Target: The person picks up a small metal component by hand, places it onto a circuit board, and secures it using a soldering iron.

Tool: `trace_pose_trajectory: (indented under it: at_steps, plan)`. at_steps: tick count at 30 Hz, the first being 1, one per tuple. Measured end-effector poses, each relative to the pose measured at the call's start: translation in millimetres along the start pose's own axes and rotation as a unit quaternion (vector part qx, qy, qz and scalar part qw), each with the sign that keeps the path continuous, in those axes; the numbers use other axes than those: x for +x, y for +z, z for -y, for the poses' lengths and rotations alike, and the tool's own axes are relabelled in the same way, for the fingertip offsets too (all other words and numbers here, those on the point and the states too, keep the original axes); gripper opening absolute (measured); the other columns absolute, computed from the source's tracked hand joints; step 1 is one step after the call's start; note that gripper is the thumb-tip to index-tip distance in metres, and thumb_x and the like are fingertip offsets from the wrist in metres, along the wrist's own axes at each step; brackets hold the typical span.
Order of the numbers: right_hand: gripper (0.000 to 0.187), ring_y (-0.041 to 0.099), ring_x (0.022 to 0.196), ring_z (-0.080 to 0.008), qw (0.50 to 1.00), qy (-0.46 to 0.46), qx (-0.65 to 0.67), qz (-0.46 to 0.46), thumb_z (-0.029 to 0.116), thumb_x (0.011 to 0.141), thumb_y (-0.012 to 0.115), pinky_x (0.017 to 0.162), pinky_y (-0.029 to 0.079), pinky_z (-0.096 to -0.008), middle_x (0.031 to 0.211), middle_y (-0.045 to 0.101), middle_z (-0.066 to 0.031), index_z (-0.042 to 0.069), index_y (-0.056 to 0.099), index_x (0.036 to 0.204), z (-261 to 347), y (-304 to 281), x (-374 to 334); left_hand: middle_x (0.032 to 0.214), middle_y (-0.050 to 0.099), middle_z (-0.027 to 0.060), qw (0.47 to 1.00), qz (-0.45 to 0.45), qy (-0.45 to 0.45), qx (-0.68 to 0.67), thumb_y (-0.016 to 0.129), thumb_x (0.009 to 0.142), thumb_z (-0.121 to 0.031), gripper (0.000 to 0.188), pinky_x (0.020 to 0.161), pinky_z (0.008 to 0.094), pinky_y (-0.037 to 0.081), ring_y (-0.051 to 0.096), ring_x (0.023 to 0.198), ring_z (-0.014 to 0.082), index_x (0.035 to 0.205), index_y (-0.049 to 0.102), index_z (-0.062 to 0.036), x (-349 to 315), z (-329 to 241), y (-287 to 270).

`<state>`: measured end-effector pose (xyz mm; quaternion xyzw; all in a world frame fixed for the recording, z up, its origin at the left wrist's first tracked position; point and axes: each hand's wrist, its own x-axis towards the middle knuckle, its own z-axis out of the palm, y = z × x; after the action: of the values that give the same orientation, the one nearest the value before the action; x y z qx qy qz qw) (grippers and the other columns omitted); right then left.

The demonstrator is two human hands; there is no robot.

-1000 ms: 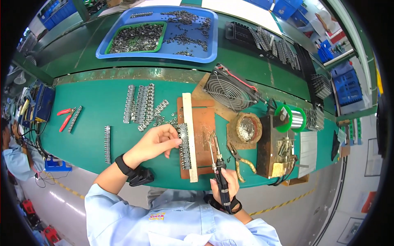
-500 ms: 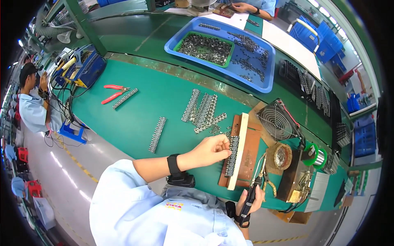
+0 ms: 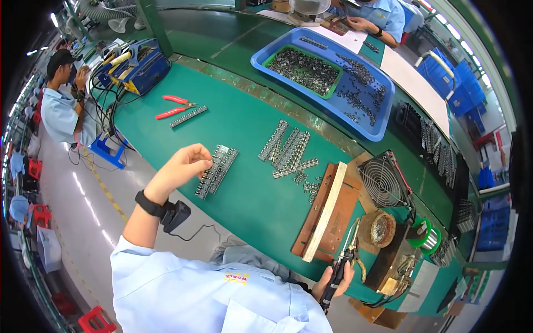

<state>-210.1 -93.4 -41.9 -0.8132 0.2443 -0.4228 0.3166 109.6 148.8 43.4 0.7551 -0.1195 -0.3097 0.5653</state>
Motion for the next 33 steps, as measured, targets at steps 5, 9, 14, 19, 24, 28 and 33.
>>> trace_pose_trajectory:
  at_steps: [5, 9, 14, 19, 24, 28, 33]
  plan:
    - [0.043, 0.052, 0.076, -0.0241, 0.998, 0.012, 0.054, -0.01, 0.011, 0.079, 0.058, 0.065, 0.045, -0.033, 0.093, 0.048, -0.0169, -0.003, 0.043, 0.117, -9.3, -1.0, -3.7, 0.074, 0.053, 0.0006, 0.998, -0.034, -0.038, 0.025, 0.057, 0.078, -0.01, 0.008, 0.06, 0.0225, 0.044, 0.053, 0.066, 0.0092, 0.081, 0.053, -0.0038, 15.4, 12.0, 22.9]
    - [0.045, 0.052, 0.084, -0.0208, 0.995, 0.051, 0.084, -0.036, 0.014, 0.08, 0.058, 0.07, 0.044, -0.0312, 0.098, 0.047, -0.0142, -0.003, 0.042, 0.119, -11.4, -4.4, -9.3, 0.074, 0.054, 0.0067, 0.931, -0.128, 0.102, 0.326, 0.059, 0.073, -0.013, 0.014, 0.062, 0.03, 0.044, 0.054, 0.067, 0.0165, 0.081, 0.054, -0.0028, 21.0, 29.2, 37.2]
    - [0.046, 0.052, 0.085, -0.0198, 0.992, 0.064, 0.103, -0.028, 0.013, 0.08, 0.058, 0.073, 0.044, -0.0306, 0.101, 0.047, -0.014, -0.003, 0.042, 0.12, -13.6, -8.1, -9.5, 0.073, 0.051, 0.0102, 0.91, -0.139, 0.14, 0.365, 0.059, 0.07, -0.01, 0.015, 0.059, 0.0296, 0.044, 0.054, 0.065, 0.0179, 0.079, 0.052, -0.0014, 18.9, 27.2, 47.8]
    - [0.047, 0.052, 0.086, -0.0193, 0.987, 0.084, 0.129, -0.044, 0.012, 0.079, 0.057, 0.074, 0.044, -0.0301, 0.102, 0.047, -0.0137, -0.004, 0.041, 0.12, -14.7, -5.0, -11.0, 0.073, 0.052, 0.0111, 0.904, -0.142, 0.178, 0.361, 0.058, 0.069, -0.009, 0.014, 0.06, 0.0314, 0.045, 0.054, 0.064, 0.0202, 0.079, 0.052, -0.0015, 27.8, 18.6, 29.4]
    - [0.046, 0.051, 0.084, -0.0193, 0.987, 0.089, 0.128, -0.049, 0.011, 0.079, 0.057, 0.074, 0.044, -0.0301, 0.101, 0.047, -0.0135, -0.004, 0.041, 0.12, -10.7, -5.7, -9.1, 0.077, 0.053, 0.0117, 0.874, -0.179, 0.179, 0.416, 0.057, 0.068, -0.006, 0.014, 0.064, 0.0351, 0.045, 0.055, 0.07, 0.0243, 0.08, 0.052, -0.0017, 63.7, 5.6, -26.9]
    - [0.045, 0.05, 0.081, -0.0194, 0.989, 0.069, 0.127, -0.041, 0.01, 0.078, 0.057, 0.073, 0.043, -0.0302, 0.097, 0.047, -0.013, -0.003, 0.042, 0.119, -5.7, -3.6, -2.2, 0.083, 0.053, 0.0125, 0.786, -0.213, 0.245, 0.526, 0.059, 0.069, -0.005, 0.017, 0.068, 0.0369, 0.045, 0.055, 0.079, 0.0279, 0.084, 0.052, -0.0023, 78.2, 9.1, -50.2]
    - [0.044, 0.05, 0.079, -0.0196, 0.993, 0.051, 0.101, -0.027, 0.008, 0.077, 0.056, 0.072, 0.043, -0.0305, 0.093, 0.046, -0.0126, -0.003, 0.043, 0.117, -6.0, -3.9, 1.0, 0.086, 0.053, 0.0136, 0.789, -0.149, 0.346, 0.485, 0.062, 0.072, -0.011, 0.021, 0.071, 0.0377, 0.044, 0.053, 0.084, 0.0303, 0.089, 0.053, -0.0034, 67.7, -19.3, 13.1]
